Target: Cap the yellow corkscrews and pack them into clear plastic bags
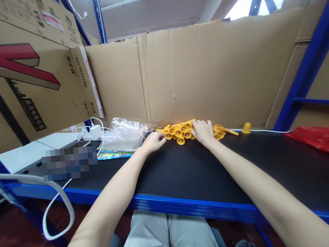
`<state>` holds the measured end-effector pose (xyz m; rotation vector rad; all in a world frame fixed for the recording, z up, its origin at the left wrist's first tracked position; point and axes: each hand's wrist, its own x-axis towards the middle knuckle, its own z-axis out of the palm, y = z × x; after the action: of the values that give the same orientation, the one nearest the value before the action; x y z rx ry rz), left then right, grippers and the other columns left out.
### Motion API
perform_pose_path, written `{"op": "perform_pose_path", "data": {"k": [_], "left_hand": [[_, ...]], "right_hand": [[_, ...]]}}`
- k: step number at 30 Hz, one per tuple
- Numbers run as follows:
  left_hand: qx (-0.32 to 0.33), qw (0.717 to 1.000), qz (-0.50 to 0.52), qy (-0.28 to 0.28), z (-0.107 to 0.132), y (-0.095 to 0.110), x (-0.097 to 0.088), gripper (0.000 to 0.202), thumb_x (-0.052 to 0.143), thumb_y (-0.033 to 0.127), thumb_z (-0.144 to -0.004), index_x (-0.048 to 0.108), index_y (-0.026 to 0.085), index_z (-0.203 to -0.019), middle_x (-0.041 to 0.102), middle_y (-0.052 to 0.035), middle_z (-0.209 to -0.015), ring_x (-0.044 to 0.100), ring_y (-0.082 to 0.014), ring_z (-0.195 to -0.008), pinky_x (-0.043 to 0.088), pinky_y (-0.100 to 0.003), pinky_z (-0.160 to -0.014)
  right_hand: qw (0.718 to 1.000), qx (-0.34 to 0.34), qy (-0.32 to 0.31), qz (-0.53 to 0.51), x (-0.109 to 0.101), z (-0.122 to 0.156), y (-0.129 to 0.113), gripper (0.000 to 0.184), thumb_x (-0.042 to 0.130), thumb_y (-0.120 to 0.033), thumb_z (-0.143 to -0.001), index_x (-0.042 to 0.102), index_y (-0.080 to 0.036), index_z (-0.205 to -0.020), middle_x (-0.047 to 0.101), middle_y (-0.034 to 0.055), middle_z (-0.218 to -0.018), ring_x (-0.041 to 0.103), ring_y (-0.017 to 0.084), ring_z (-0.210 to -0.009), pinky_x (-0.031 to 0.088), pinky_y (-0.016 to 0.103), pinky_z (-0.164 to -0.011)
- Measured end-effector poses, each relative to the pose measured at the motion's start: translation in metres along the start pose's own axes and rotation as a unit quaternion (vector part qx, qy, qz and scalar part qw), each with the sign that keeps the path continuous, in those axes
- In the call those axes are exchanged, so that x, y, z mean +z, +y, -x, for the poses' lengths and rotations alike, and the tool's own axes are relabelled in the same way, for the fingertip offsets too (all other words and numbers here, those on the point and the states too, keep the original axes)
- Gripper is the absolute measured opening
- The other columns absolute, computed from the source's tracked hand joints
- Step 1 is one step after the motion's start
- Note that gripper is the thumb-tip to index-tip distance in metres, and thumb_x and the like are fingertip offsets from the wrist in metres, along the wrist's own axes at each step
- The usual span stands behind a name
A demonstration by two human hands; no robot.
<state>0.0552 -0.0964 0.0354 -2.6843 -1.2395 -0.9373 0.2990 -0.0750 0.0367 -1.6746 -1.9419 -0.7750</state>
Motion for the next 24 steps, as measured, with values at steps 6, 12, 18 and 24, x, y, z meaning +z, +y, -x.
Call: {"op": "perform_pose_path", "data": {"k": [6, 12, 18, 24], "left_hand": [[-0.001, 1.0, 0.001, -0.003, 0.0, 0.001, 0.001, 0.02, 0.046, 0.023, -0.08, 0.059, 0.015, -0.067, 0.061, -0.0016, -0.064, 0.052, -0.011, -0.058, 0.034, -0.021, -0.056], [0.008, 1.0, 0.004, -0.012, 0.0, 0.003, 0.001, 0.021, 0.046, 0.023, -0.081, 0.062, 0.015, -0.07, 0.064, -0.0031, -0.069, 0.056, -0.0128, -0.063, 0.038, -0.023, -0.061], [-0.004, 1.0, -0.007, -0.027, 0.0, 0.003, 0.0, 0.021, 0.046, 0.024, -0.081, 0.063, 0.016, -0.072, 0.065, -0.0037, -0.07, 0.057, -0.0142, -0.065, 0.04, -0.024, -0.062], [-0.003, 0.999, -0.018, -0.045, 0.0, 0.003, 0.001, 0.024, 0.046, 0.027, -0.081, 0.063, 0.016, -0.07, 0.065, -0.0041, -0.069, 0.056, -0.0144, -0.062, 0.04, -0.024, -0.062]], "right_hand": [[0.999, 0.012, -0.033, -0.004, 0.008, 0.008, -0.004, 0.036, 0.037, -0.027, -0.088, 0.047, -0.01, -0.117, 0.06, 0.0166, -0.104, 0.052, 0.028, -0.096, 0.027, 0.042, -0.084], [0.995, 0.027, -0.054, -0.077, 0.007, 0.006, 0.0, 0.052, 0.035, -0.039, -0.089, 0.037, -0.012, -0.133, 0.051, 0.0163, -0.127, 0.047, 0.029, -0.111, 0.025, 0.049, -0.094], [0.99, 0.07, -0.035, -0.118, -0.012, -0.01, 0.013, 0.052, 0.021, -0.045, -0.092, 0.061, -0.017, -0.11, 0.062, 0.0121, -0.113, 0.054, 0.024, -0.106, 0.03, 0.046, -0.094], [0.981, 0.146, -0.03, -0.125, -0.028, -0.013, 0.059, 0.045, 0.029, -0.03, -0.089, 0.07, -0.01, -0.086, 0.067, 0.0195, -0.091, 0.061, 0.03, -0.094, 0.039, 0.042, -0.084]]}}
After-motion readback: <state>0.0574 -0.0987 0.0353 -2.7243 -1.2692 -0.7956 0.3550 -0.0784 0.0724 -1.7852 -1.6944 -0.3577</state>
